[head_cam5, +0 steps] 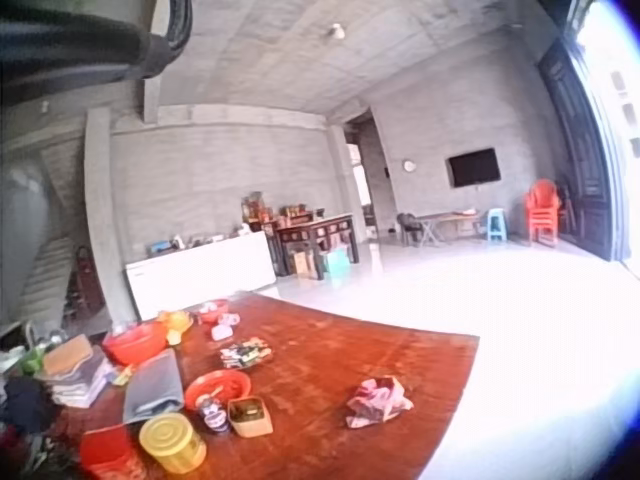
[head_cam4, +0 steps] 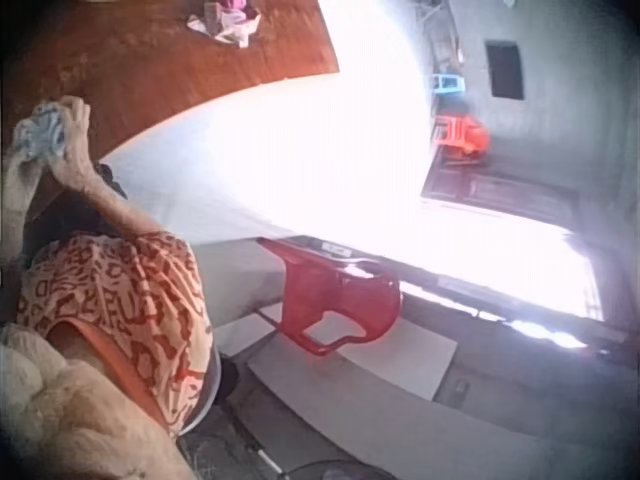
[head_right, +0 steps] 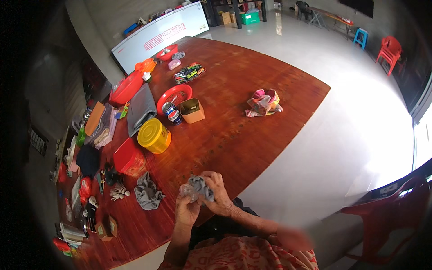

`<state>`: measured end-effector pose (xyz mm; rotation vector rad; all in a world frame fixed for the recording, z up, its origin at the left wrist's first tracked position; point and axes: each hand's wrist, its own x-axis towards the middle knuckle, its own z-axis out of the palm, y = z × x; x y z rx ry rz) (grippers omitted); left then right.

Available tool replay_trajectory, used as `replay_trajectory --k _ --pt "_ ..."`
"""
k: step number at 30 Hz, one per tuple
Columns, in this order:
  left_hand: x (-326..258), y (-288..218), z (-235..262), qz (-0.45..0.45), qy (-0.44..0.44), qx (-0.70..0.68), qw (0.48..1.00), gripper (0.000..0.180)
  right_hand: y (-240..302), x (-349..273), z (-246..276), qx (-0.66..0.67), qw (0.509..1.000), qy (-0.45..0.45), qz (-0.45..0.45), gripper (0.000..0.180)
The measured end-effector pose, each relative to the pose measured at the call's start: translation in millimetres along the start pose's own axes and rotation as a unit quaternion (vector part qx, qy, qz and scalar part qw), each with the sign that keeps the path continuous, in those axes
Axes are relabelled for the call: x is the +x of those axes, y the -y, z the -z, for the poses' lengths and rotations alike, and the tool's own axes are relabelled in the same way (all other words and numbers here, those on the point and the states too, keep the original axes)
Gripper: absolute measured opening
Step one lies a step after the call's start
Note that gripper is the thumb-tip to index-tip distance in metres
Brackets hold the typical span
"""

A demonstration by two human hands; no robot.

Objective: The person wipes a yellow plastic container with a gray cloth, cleaning the lid, sides, and bottom. They then place the container down and pick up a red plastic container, wiping its lid with the same cloth.

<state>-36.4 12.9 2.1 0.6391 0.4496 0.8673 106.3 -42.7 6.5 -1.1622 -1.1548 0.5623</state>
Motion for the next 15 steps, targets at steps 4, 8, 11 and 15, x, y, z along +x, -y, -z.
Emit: replay_trajectory --k 4,8,11,15 --pt "-1 1 25 0.001 0.073 -0.036 0.997 0.055 -3 9 -11 -0.113 0.993 0.036 0.003 0.034" --pt "-6 -2 21 0.011 0.019 0.03 0.999 0.061 -15 24 -13 -0.047 0.992 0.082 -0.079 0.031" --pt "-6 -7 22 0.026 0.018 0.056 0.998 0.063 -27 28 -19 0.109 0.978 0.1 -0.15 0.038" --pt "-3 -9 46 0.007 0.018 0.033 0.999 0.059 -5 38 -18 0.007 0.973 0.231 -0.013 0.045"
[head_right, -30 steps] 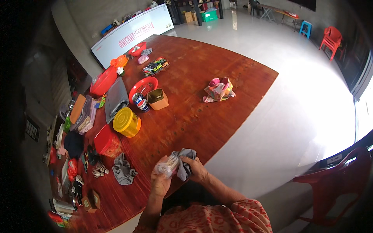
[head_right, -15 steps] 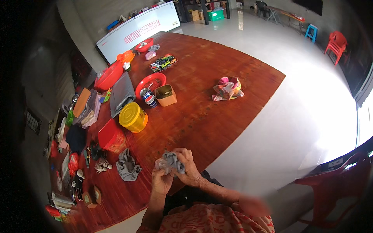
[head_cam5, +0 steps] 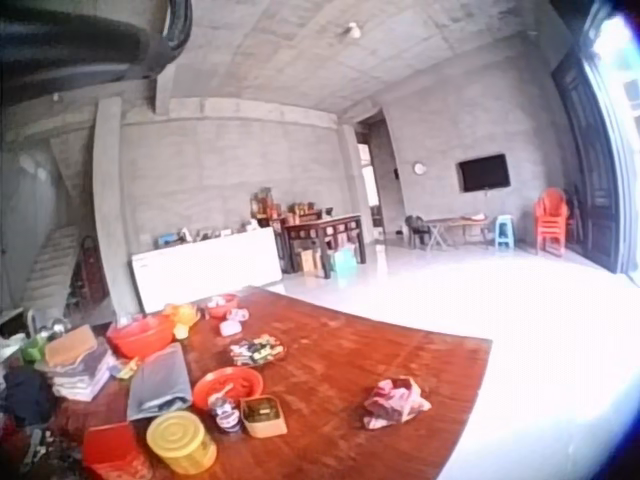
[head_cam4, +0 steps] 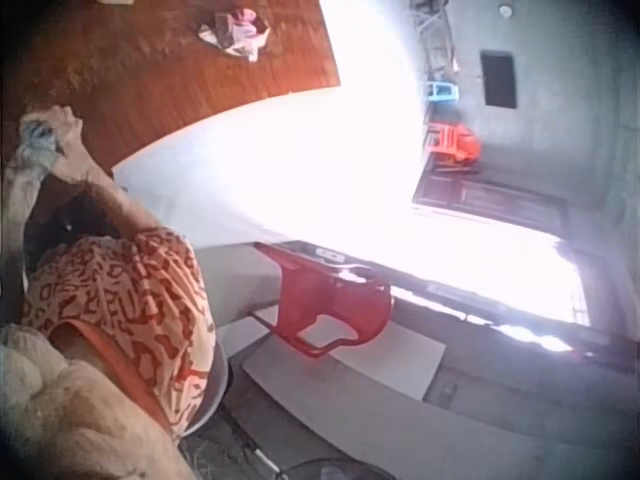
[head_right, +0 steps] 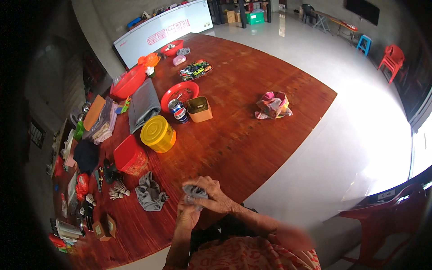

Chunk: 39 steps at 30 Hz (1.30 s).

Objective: The person wipes a yellow plastic container with a gray cloth, cleaning the lid, sides, and bottom. They then place the container down and pick up a red plastic container, wiping its lid with the same cloth.

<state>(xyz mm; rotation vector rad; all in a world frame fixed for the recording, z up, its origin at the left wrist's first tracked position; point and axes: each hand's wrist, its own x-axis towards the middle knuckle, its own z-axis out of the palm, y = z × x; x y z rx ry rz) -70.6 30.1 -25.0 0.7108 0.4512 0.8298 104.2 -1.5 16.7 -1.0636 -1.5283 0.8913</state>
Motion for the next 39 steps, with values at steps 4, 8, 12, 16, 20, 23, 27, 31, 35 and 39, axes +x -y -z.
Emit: replay_trajectory --k 4,8,12,16,20,23,27,31,35,39 --pt "0 -2 5 0.002 -0.016 0.023 1.0 0.053 -3 1 -7 0.016 0.997 0.039 0.059 0.046" --pt "2 -7 9 -0.023 0.051 0.041 0.998 0.049 -9 14 -8 0.029 0.987 0.113 0.107 0.044" --pt "3 -8 13 0.013 -0.001 0.053 0.998 0.055 -9 21 -7 -0.01 0.982 0.15 0.116 0.035" --pt "-1 -3 26 0.026 -0.034 0.132 0.99 0.048 -25 28 -8 0.055 0.979 0.164 0.112 0.031" --pt "-3 -3 31 0.043 -0.016 0.154 0.987 0.05 -31 21 -14 0.204 0.97 0.12 -0.048 0.031" --pt "-2 -10 17 0.049 -0.041 0.181 0.981 0.055 -27 16 -20 0.228 0.967 0.055 -0.1 0.03" --pt "0 -4 8 0.006 -0.049 0.077 0.996 0.058 -38 6 -34 0.174 0.979 -0.056 -0.087 0.029" --pt "-2 3 17 0.003 -0.042 0.031 0.999 0.052 -31 -4 -34 0.158 0.978 -0.117 -0.072 0.027" --pt "-6 9 21 0.006 -0.059 0.029 0.998 0.044 -32 -7 -44 0.243 0.936 -0.19 -0.172 0.024" --pt "-4 8 4 -0.013 -0.12 0.024 0.992 0.041 -34 -5 -55 0.29 0.898 -0.279 -0.176 0.019"
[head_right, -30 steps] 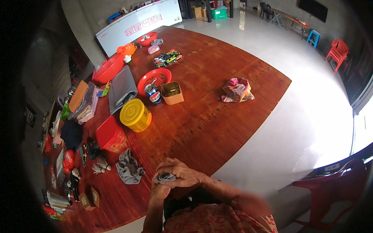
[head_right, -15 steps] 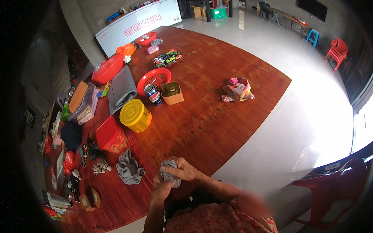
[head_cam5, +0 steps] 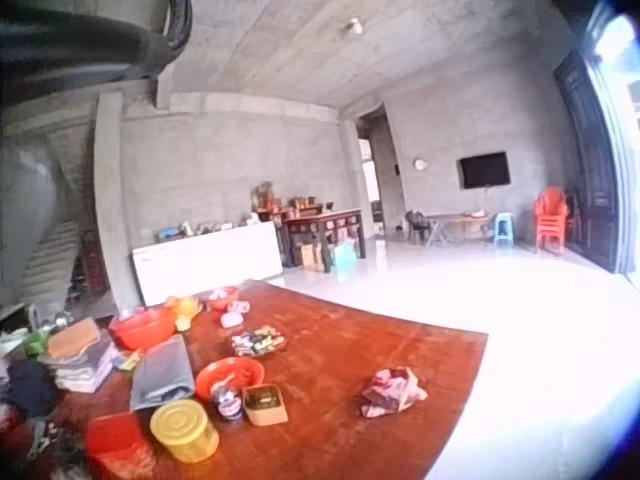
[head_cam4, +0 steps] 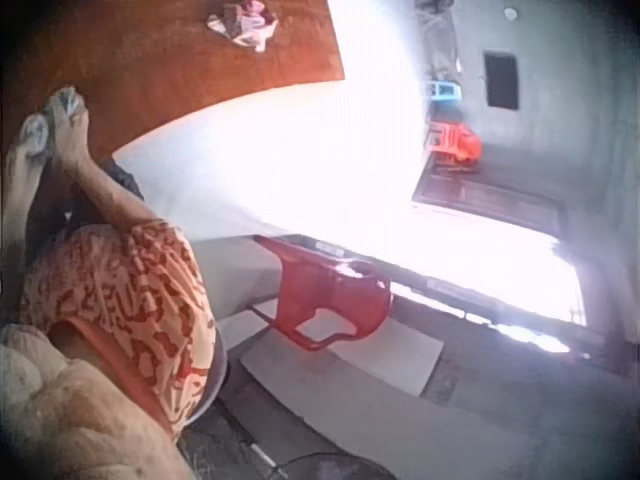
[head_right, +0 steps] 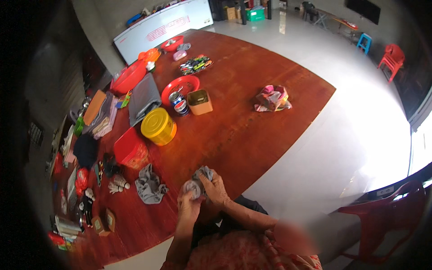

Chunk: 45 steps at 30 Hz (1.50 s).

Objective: The person wipes a yellow plastic container with a gray cloth, cleaning the lid, sides, and bottom. They then place the container down and pick up a red plastic container, wiping its lid with the same cloth.

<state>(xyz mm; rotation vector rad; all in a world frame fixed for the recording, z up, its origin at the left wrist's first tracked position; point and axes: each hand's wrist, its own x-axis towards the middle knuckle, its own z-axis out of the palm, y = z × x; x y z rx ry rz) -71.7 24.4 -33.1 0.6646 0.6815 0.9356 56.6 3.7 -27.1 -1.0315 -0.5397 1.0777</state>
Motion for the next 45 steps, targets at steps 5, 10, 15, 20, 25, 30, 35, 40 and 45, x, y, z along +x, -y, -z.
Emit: replay_trajectory --k 5,10,15,20,25,30,35,40,45 --pt "-8 4 -21 -0.044 -0.049 -0.026 0.998 0.044 -4 -10 1 -0.054 0.998 -0.029 0.034 0.012" --pt "-14 2 -25 -0.109 0.026 0.143 0.983 0.064 13 -11 7 -0.11 0.983 0.06 0.132 0.016" --pt "-24 -4 -24 -0.152 0.056 0.192 0.968 0.063 31 -19 14 -0.183 0.941 0.166 0.23 0.021" --pt "-27 -13 -27 -0.195 0.07 0.315 0.926 0.066 60 -13 15 -0.19 0.913 0.275 0.235 0.029" --pt "-32 -29 -31 -0.197 0.122 0.339 0.912 0.064 74 -2 16 -0.166 0.903 0.34 0.203 0.024" --pt "-30 -25 -25 -0.14 0.085 0.298 0.94 0.064 49 -3 8 -0.157 0.948 0.23 0.156 0.021" --pt "-18 -9 -11 -0.148 0.09 0.166 0.971 0.06 29 -5 8 -0.159 0.978 0.131 0.042 0.023" --pt "-14 -15 -18 -0.077 0.057 0.058 0.994 0.058 29 -6 10 -0.066 0.993 0.076 -0.068 0.023" --pt "-5 -11 -9 -0.076 0.023 0.015 0.997 0.055 11 -14 3 -0.001 0.999 0.026 0.027 0.02"
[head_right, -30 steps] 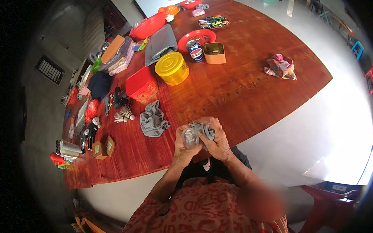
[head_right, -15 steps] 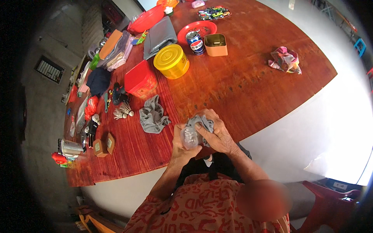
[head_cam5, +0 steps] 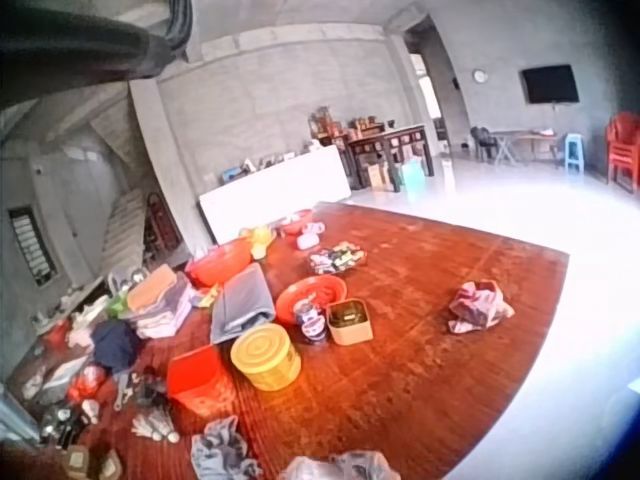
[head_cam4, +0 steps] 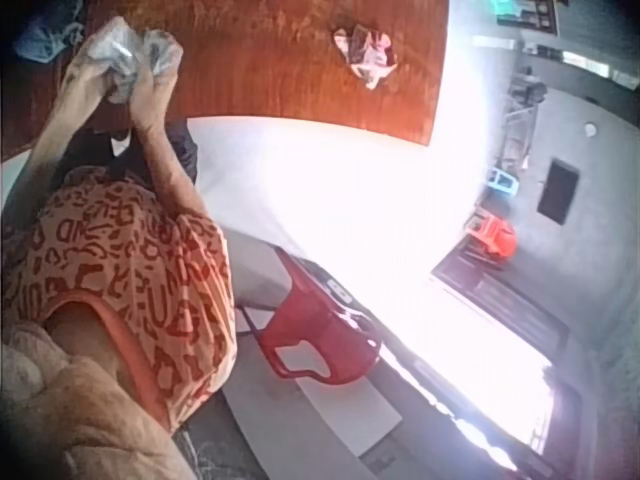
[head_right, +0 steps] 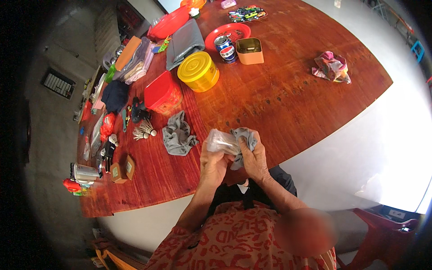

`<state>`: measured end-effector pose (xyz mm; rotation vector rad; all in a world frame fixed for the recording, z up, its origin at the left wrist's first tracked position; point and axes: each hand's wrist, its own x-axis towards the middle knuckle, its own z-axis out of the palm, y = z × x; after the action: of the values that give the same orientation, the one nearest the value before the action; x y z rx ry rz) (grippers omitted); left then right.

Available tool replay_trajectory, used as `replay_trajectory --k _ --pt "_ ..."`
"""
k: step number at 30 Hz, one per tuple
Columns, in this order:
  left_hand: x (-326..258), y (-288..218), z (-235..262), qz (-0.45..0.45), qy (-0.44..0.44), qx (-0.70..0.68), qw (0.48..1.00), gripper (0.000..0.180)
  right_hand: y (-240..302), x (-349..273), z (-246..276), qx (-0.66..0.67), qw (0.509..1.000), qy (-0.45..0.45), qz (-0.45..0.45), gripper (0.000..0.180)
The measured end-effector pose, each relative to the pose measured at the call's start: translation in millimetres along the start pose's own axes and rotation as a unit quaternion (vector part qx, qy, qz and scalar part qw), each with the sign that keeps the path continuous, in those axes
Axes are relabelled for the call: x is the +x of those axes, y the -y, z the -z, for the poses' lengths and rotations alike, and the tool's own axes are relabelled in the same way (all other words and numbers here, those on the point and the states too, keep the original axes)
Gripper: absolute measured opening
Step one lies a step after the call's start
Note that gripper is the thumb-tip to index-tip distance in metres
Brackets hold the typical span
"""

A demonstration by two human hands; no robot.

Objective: The person wipes a yellow plastic container with a gray cloth, cleaning the lid, sides, and bottom. They then place the container down and pick up a red plastic container, wiping its lid with the same cloth.

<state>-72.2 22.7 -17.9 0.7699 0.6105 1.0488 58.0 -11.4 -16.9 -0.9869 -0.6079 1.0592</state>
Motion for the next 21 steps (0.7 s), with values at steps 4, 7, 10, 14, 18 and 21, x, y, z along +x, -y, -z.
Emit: replay_trajectory --k 4,7,10,14,18,21 --pt "1 1 -8 -0.046 -0.082 -0.013 0.995 0.058 -3 -7 6 -0.225 0.948 0.083 0.207 0.03" --pt "-2 -8 -11 -0.029 -0.051 -0.016 0.998 0.059 3 -15 6 -0.29 0.907 0.13 0.277 0.045" --pt "-5 -7 -6 -0.012 -0.007 -0.058 0.998 0.058 9 -10 5 -0.305 0.878 0.148 0.339 0.046" --pt "-6 -8 -7 -0.014 0.013 -0.064 0.998 0.055 21 -5 -6 -0.281 0.9 0.137 0.303 0.048" --pt "-5 -10 -15 -0.019 -0.004 -0.069 0.997 0.052 18 4 -11 -0.182 0.961 0.126 0.168 0.038" --pt "-5 -8 -21 -0.024 -0.044 -0.033 0.998 0.054 19 10 -14 -0.111 0.985 0.128 0.033 0.032"
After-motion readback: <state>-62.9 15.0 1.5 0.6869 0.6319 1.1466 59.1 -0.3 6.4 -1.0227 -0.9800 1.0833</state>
